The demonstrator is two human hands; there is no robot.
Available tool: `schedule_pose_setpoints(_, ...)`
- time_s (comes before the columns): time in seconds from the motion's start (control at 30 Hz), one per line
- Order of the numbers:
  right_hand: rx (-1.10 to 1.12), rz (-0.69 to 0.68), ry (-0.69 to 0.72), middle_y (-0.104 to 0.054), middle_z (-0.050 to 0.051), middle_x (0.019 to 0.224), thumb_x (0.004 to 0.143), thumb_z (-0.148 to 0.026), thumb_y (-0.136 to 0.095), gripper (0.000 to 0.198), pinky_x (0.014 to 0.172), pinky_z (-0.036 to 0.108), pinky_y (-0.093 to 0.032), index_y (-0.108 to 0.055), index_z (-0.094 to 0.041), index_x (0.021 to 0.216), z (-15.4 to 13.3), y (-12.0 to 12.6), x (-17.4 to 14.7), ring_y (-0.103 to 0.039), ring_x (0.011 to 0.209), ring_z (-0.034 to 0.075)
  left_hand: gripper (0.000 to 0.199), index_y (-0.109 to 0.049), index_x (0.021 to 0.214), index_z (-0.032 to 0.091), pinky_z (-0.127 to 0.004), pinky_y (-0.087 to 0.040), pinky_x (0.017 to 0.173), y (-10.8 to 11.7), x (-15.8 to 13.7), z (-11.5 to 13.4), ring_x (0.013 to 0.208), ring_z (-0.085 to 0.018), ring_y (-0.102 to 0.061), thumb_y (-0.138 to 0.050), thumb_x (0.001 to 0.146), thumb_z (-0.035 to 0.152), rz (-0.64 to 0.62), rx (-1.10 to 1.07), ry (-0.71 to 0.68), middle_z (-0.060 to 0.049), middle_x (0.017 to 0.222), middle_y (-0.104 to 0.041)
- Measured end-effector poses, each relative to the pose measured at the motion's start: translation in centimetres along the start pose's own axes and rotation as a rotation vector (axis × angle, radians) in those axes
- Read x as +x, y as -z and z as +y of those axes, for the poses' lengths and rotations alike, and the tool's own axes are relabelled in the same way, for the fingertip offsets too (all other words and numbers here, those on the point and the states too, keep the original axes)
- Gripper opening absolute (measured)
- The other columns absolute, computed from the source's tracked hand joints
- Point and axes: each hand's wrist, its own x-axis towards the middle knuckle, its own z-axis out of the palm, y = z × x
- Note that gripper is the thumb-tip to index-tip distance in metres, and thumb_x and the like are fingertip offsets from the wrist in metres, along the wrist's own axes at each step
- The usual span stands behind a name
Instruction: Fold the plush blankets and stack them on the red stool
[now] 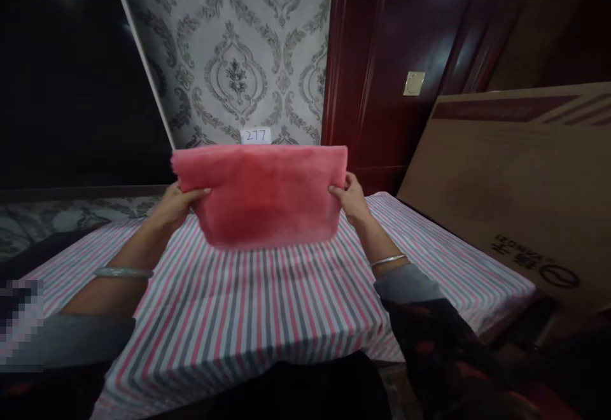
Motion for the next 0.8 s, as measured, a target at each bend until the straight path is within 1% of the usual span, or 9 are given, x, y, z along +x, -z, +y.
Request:
schedule_pose_setpoints(0.07,-0.053,0.006,0.227,-0.071,0.003,0.106,0.062,-0.025,-0.075,0.053,0.09,0.038,-0.053,-0.059,-0.02,0.112,0.4,0.8,-0.7,-0.064,0.098,0.022,0.05,-0.057,0.12,0.01,-0.04,-0.053,0.097,0.6,-0.6,0.4,0.116,-0.024,-0.061,-0.074,0.075,0.027,0.009,0.038,-0.018,-0.007,0.118,-0.07)
schedule_pose_setpoints(0.13,-0.201,-0.003,0.307,-0.073,0.005,0.101,0.068,-0.033,-0.073,0.04,0.089,0.042,-0.053,-0.063,-0.019,0.105,2.7,2.0,-3.2,-0.064,0.097,0.025,0.044,-0.061,0.112,0.013,-0.041,-0.053,0.097,1.1,-2.9,-1.1,0.118,-0.027,-0.06,-0.073,0.076,0.035,-0.005,0.084,-0.015,-0.008,0.115,-0.071)
schedule_pose_setpoints(0.2,-0.349,-0.032,0.283,-0.074,0.008,0.101,0.077,-0.041,-0.066,0.027,0.09,0.045,-0.053,-0.067,-0.02,0.094,6.5,3.7,-7.0,-0.065,0.099,0.028,0.041,-0.065,0.1,0.016,-0.043,-0.054,0.096,1.8,-6.2,-4.2,0.115,-0.03,-0.062,-0.072,0.072,0.044,-0.071,0.14,0.004,-0.009,0.11,-0.072)
schedule_pose_setpoints(0.27,-0.388,-0.158,0.247,-0.074,0.009,0.104,0.076,-0.043,-0.065,0.026,0.094,0.046,-0.052,-0.069,-0.022,0.091,10.3,5.8,-10.9,-0.066,0.102,0.029,0.04,-0.068,0.09,0.017,-0.043,-0.054,0.097,2.8,-9.3,-7.9,0.109,-0.03,-0.066,-0.07,0.066,0.049,-0.243,0.205,0.03,-0.011,0.106,-0.073)
schedule_pose_setpoints(0.33,-0.469,-0.276,0.128,-0.075,0.008,0.103,0.078,-0.041,-0.06,0.026,0.095,0.045,-0.053,-0.072,-0.023,0.093,13.0,7.9,-13.9,-0.069,0.101,0.027,0.037,-0.07,0.086,0.018,-0.043,-0.055,0.094,4.0,-11.4,-11.1,0.103,-0.029,-0.068,-0.066,0.064,0.048,-0.33,0.276,0.149,-0.01,0.102,-0.075)
schedule_pose_setpoints(0.43,-0.591,-0.182,0.025,-0.076,0.009,0.106,0.086,-0.04,-0.05,0.034,0.093,0.044,-0.054,-0.072,-0.022,0.105,13.7,9.5,-15.1,-0.07,0.101,0.026,0.038,-0.072,0.095,0.017,-0.044,-0.054,0.095,4.5,-12.1,-13.0,0.104,-0.029,-0.069,-0.055,0.072,0.043,-0.198,0.439,0.239,-0.01,0.102,-0.076)
schedule_pose_setpoints(0.53,-0.701,-0.101,0.183,-0.07,0.011,0.125,0.093,-0.044,-0.046,0.045,0.101,0.047,-0.05,-0.066,-0.021,0.125,11.8,7.7,-14.2,-0.064,0.117,0.028,0.048,-0.068,0.119,0.014,-0.047,-0.047,0.106,1.9,-12.0,-11.4,0.12,-0.029,-0.063,-0.047,0.084,0.041,-0.098,0.647,0.047,-0.014,0.125,-0.07)
schedule_pose_setpoints(0.63,-0.88,-0.213,0.389,-0.052,0.013,0.149,0.097,-0.046,-0.044,0.054,0.113,0.053,-0.039,-0.053,-0.021,0.144,10.2,3.7,-14.8,-0.045,0.139,0.031,0.055,-0.056,0.139,0.015,-0.052,-0.033,0.117,-2.6,-13.5,-9.2,0.143,-0.031,-0.042,-0.045,0.093,0.042,-0.214,0.846,-0.256,-0.015,0.15,-0.052)
schedule_pose_setpoints(0.8,-1.212,-0.348,0.298,-0.043,0.01,0.156,0.1,-0.043,-0.043,0.051,0.106,0.059,-0.042,-0.05,-0.026,0.147,11.6,0.0,-19.6,-0.032,0.146,0.038,0.056,-0.047,0.149,0.023,-0.066,-0.021,0.117,-7.3,-17.8,-9.7,0.149,-0.037,-0.028,-0.043,0.097,0.043,-0.332,1.162,-0.29,-0.012,0.16,-0.037)
